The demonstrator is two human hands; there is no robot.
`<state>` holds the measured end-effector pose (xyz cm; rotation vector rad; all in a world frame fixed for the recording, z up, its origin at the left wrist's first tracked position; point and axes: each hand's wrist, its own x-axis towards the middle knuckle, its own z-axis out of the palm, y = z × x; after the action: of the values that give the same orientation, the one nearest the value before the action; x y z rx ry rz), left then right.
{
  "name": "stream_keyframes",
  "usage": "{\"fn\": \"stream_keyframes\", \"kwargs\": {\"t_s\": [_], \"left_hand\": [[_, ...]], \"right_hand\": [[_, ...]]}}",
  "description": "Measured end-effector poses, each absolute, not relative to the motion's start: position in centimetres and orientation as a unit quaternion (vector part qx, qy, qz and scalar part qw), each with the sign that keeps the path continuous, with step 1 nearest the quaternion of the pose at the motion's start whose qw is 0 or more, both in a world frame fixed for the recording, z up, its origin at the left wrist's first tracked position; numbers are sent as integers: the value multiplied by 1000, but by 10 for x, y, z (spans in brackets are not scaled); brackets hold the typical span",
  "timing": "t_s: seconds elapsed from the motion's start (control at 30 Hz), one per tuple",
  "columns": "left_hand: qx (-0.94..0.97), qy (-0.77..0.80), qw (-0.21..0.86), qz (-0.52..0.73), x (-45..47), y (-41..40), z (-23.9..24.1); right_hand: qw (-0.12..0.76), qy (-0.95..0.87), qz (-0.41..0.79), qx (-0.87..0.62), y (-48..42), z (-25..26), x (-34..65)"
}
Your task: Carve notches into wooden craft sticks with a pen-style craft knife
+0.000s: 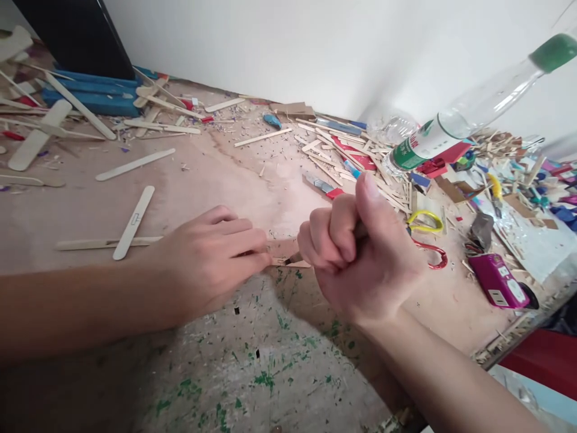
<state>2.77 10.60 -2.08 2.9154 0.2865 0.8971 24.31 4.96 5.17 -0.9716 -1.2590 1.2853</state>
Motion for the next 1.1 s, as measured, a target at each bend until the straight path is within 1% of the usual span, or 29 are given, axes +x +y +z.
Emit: {"fn": "stream_keyframes", "kwargs": {"t_s": [0.07,0.2,0.27,0.63,0.8,1.0,1.1], "left_hand": [[951,96,33,292,28,106,-21],[953,98,18,287,28,106,-17],[954,92,18,285,28,107,-15],[953,88,9,290,27,108,-17],[948,93,5,306,28,106,-21],[944,98,-3,315,29,105,-24],[948,99,5,302,29,105,-23]], "right_hand": [[520,-533,526,-412,51,54,242],[555,-537,514,-374,52,56,232],[551,-542,519,-365,53,57,227],[554,-553,476,-401,53,64,215],[510,-554,498,-431,51,65,215],[533,-563,453,-441,51,71,210],[538,-537,459,-461,51,72,210]]}}
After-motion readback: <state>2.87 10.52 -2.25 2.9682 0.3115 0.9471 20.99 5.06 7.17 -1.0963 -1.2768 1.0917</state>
